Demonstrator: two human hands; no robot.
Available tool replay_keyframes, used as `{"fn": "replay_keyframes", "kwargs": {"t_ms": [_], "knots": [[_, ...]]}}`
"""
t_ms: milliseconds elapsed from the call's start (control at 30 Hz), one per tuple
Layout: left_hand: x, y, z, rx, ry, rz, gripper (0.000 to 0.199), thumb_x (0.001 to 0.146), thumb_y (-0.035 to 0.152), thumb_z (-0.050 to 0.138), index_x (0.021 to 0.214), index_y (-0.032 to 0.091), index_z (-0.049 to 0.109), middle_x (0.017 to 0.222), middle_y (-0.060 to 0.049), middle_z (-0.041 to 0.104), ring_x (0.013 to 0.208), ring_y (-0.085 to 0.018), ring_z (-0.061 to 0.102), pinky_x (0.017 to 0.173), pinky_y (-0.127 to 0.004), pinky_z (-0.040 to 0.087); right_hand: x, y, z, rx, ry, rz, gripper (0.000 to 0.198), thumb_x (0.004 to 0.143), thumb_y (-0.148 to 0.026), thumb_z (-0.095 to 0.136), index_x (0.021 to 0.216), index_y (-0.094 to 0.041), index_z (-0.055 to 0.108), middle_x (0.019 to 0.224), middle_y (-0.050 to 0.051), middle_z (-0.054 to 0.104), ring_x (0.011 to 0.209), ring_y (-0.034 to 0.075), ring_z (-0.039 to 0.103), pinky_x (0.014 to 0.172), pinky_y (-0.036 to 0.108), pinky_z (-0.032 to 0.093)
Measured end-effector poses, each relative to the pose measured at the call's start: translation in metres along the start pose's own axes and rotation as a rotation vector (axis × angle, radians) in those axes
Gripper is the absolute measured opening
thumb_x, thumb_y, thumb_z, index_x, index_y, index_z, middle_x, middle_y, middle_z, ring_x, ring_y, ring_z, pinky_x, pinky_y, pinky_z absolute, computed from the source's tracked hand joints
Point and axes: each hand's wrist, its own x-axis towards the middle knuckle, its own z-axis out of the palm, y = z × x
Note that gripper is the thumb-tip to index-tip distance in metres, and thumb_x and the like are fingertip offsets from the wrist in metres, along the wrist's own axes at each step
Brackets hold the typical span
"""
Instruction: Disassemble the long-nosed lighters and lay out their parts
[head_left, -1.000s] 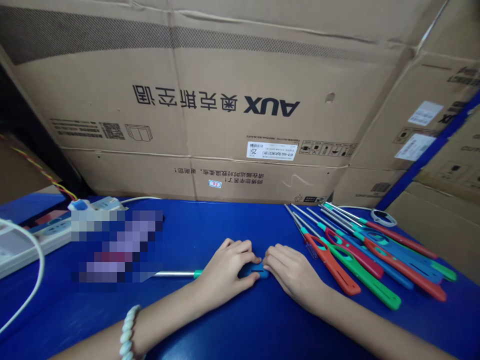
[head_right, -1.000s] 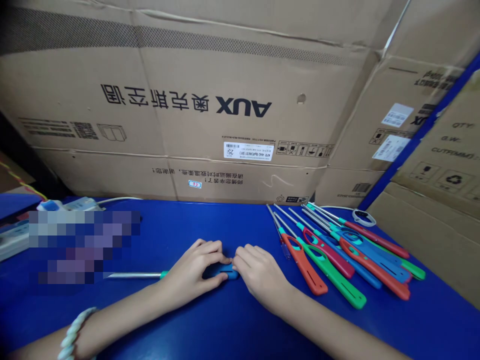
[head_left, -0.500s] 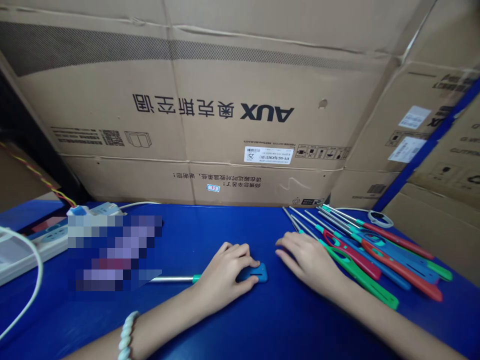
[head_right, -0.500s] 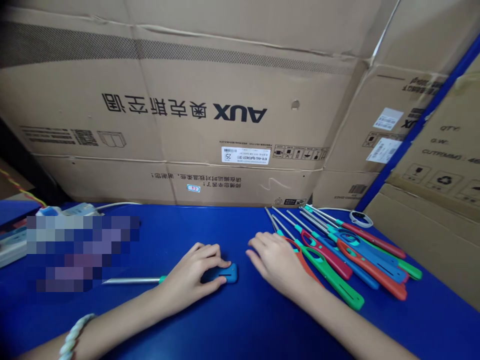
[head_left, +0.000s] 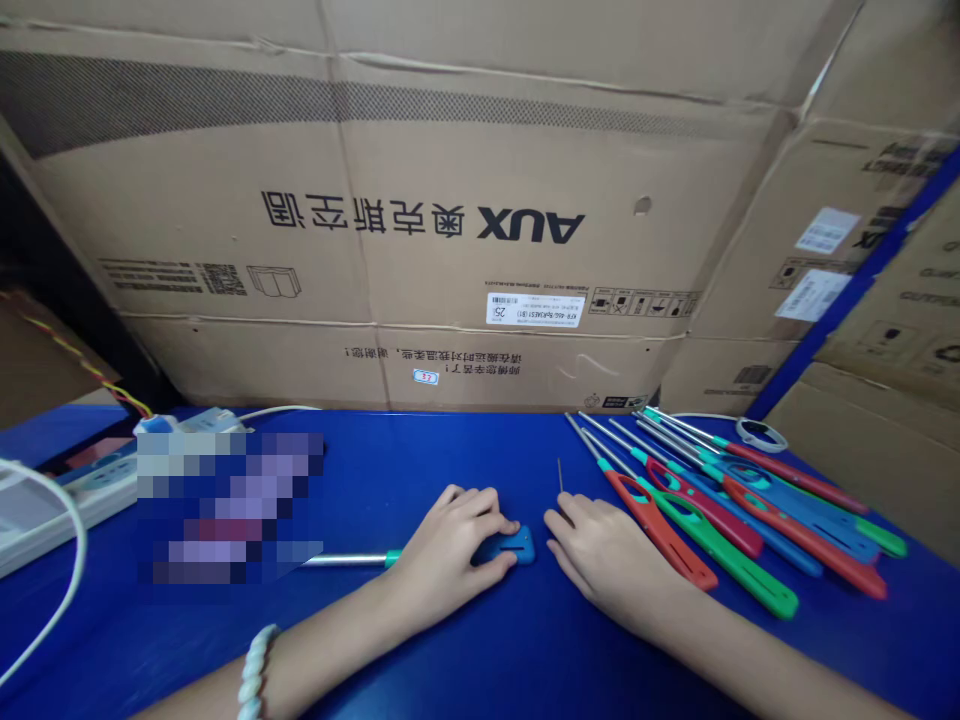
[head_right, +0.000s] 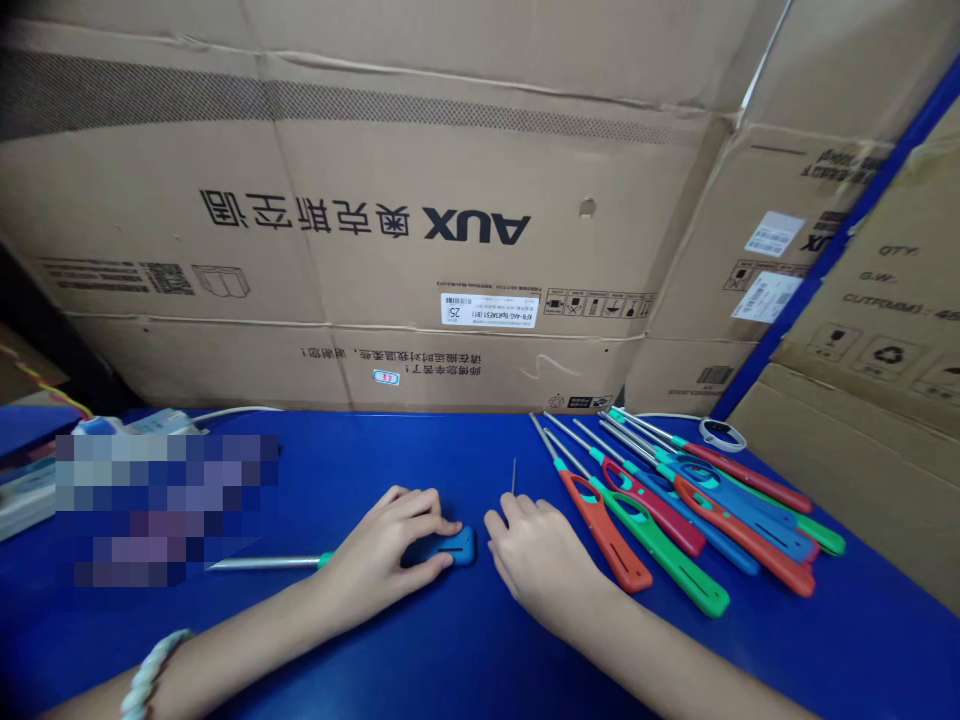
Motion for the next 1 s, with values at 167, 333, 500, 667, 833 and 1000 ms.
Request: {"fn": "replay_keyframes", "kwargs": {"t_ms": [167, 333, 500, 667, 833, 1000], "knots": [[0.001, -0.001, 0.001, -0.002, 0.002, 0.011, 0.021, 0.085, 0.023, 0.064, 0.106, 0.022, 0.064, 0.094, -0.001, 0.058, 0.089, -0.019, 0.055, 0.081, -0.033, 0.034, -0.002, 0.007, 0.0, 0.076, 0.113, -0.223, 0.022, 0.083, -0.004, 0.048, 0.096, -0.015, 0.062, 0.097, 0.01, 0.064, 0.085, 0.022, 0.062, 0.072, 0.032, 0.05], [0.001, -0.001, 0.0, 0.001, 0.0, 0.008, 0.02, 0.085, 0.023, 0.064, 0.106, 0.021, 0.063, 0.094, -0.001, 0.058, 0.09, -0.02, 0.055, 0.081, -0.033, 0.034, 0.002, 0.018, 0.008, 0.074, 0.234, -0.35, 0.021, 0.09, -0.006, 0.044, 0.095, -0.017, 0.061, 0.095, 0.009, 0.064, 0.087, 0.023, 0.063, 0.075, 0.037, 0.053], [0.0, 0.0, 0.001, 0.01, -0.011, 0.007, 0.018, 0.086, 0.024, 0.063, 0.104, 0.02, 0.064, 0.095, -0.002, 0.059, 0.09, -0.02, 0.055, 0.081, -0.034, 0.034, 0.001, 0.02, -0.003, 0.518, 0.409, -0.145, 0.019, 0.096, -0.013, 0.038, 0.106, -0.019, 0.053, 0.102, 0.011, 0.061, 0.092, 0.021, 0.062, 0.078, 0.035, 0.053], [0.001, 0.0, 0.001, 0.014, -0.013, 0.01, 0.019, 0.086, 0.024, 0.064, 0.105, 0.02, 0.064, 0.095, -0.002, 0.059, 0.09, -0.02, 0.055, 0.081, -0.033, 0.035, -0.004, 0.011, -0.017, 1.228, 0.436, 0.088, 0.014, 0.098, -0.017, 0.038, 0.107, -0.024, 0.047, 0.098, 0.003, 0.06, 0.076, 0.012, 0.064, 0.071, 0.027, 0.054], [0.001, -0.001, 0.001, 0.019, -0.014, 0.018, 0.02, 0.087, 0.024, 0.063, 0.106, 0.02, 0.064, 0.094, -0.002, 0.058, 0.09, -0.02, 0.055, 0.081, -0.033, 0.035, -0.005, 0.005, -0.019, 1.337, 0.339, 0.066, 0.014, 0.099, -0.021, 0.037, 0.106, -0.024, 0.049, 0.097, 0.003, 0.061, 0.078, 0.012, 0.064, 0.073, 0.029, 0.052], [0.0, -0.001, 0.001, 0.023, -0.013, 0.018, 0.021, 0.087, 0.026, 0.062, 0.107, 0.02, 0.063, 0.094, -0.002, 0.058, 0.09, -0.021, 0.055, 0.081, -0.034, 0.035, -0.006, 0.006, -0.017, 1.341, 0.347, 0.074, 0.014, 0.1, -0.021, 0.038, 0.106, -0.025, 0.05, 0.097, 0.002, 0.061, 0.078, 0.012, 0.063, 0.073, 0.029, 0.051]]}}
